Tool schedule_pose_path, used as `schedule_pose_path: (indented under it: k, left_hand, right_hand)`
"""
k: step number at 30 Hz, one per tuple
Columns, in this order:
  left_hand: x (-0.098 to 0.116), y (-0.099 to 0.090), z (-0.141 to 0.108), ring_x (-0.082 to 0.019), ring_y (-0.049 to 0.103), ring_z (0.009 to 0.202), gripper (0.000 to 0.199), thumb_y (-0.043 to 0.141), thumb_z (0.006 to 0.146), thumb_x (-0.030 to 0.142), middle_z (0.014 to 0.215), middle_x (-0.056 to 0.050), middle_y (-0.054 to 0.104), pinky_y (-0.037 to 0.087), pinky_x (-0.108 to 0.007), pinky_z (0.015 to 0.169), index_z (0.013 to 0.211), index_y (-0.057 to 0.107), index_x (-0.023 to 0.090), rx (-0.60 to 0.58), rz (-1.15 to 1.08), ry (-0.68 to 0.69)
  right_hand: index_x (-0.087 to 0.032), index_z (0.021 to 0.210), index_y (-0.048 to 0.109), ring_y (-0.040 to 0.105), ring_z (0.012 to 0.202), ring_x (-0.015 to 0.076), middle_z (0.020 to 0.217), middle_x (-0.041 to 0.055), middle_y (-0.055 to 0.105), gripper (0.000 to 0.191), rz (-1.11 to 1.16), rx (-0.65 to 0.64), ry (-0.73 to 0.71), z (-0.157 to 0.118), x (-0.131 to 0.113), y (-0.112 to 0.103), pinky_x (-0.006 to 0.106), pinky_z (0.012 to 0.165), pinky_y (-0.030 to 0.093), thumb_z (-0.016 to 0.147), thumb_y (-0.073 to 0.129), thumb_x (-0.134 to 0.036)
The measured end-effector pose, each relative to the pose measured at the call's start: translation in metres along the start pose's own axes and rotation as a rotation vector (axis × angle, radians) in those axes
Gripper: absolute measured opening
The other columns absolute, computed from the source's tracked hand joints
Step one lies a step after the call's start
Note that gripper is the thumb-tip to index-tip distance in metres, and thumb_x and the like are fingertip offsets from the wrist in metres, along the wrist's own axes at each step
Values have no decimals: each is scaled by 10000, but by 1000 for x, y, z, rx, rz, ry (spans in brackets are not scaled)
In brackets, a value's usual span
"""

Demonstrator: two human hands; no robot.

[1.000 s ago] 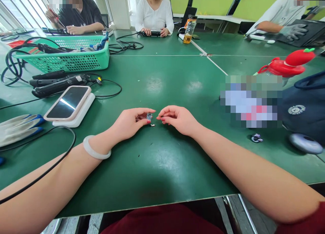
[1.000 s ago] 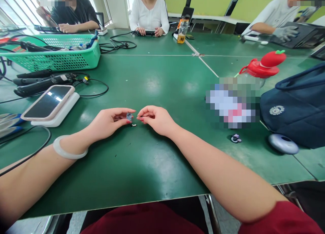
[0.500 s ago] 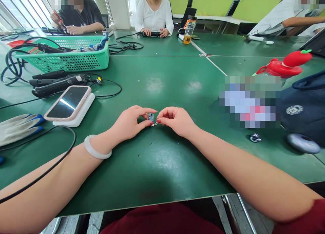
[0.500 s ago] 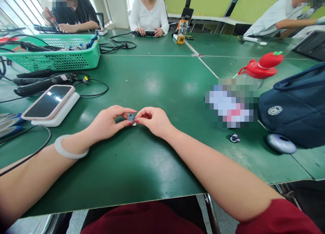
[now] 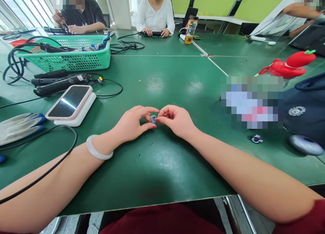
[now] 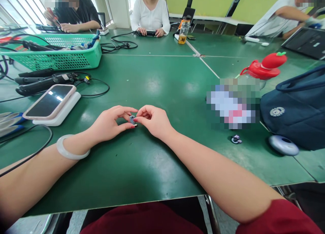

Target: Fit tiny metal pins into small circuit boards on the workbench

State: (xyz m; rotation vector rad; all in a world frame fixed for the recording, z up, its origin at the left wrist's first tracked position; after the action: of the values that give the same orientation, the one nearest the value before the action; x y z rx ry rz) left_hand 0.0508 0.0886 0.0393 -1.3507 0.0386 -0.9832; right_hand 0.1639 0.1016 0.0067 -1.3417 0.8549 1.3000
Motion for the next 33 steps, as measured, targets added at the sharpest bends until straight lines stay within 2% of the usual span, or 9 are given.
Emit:
schedule_pose_path:
  k: [8,16,23,27,30,33]
  left_hand:
    - [2,1,-1,-182,618,878,505,666,772,346,762,29,677,431,-348,891,1252,526,275,-16,-36,2]
    - [-3,4,-3,-165,639,852,535,658,767,305,813,17,669,447,-345,921,1278,502,265,-22,-165,-19]
    - [0,5,-2,-161,620,820,513,601,781,276,788,19,627,467,-331,878,1278,483,240,-59,-151,-43]
    - [2,4,-3,-152,605,787,475,566,789,263,761,20,594,473,-316,847,1257,493,231,-46,-146,-20]
    - [-6,1,-2,-151,592,766,440,530,793,249,753,16,586,474,-307,814,1233,514,231,-15,-140,-63]
    - [-19,-4,-1,-160,585,785,375,494,790,234,793,0,608,466,-312,811,1156,577,224,36,-117,-147]
  right_hand:
    - [-202,731,581,551,635,98,701,-34,622,105,-197,26,-109,-5,-14,1,259,669,464,717,671,-254]
    - [-213,835,587,565,675,106,760,-22,633,106,-240,-6,-164,-7,-20,6,266,695,470,753,646,-244]
    - [-230,905,596,544,639,101,742,-31,635,116,-298,-33,-236,-12,-28,12,256,686,463,790,599,-223]
    - [-239,943,611,583,679,115,785,-24,678,147,-314,-21,-222,-10,-24,10,272,724,464,798,599,-216]
    - [-231,962,623,576,677,118,800,-14,682,160,-389,-22,-192,-7,-18,8,280,719,452,810,586,-198]
    - [-208,864,653,543,678,123,773,1,647,82,-558,-65,-172,-4,-11,11,278,682,424,785,630,-199]
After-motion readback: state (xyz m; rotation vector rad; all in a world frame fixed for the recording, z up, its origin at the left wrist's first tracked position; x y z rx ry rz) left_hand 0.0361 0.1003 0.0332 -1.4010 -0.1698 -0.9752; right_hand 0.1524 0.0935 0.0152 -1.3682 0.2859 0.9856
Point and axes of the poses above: each hand's wrist, its own z-axis towards the middle knuckle, its own y-axis out of the palm, x = y × z, the point moved 10 cm from there along z, towards the middle knuckle
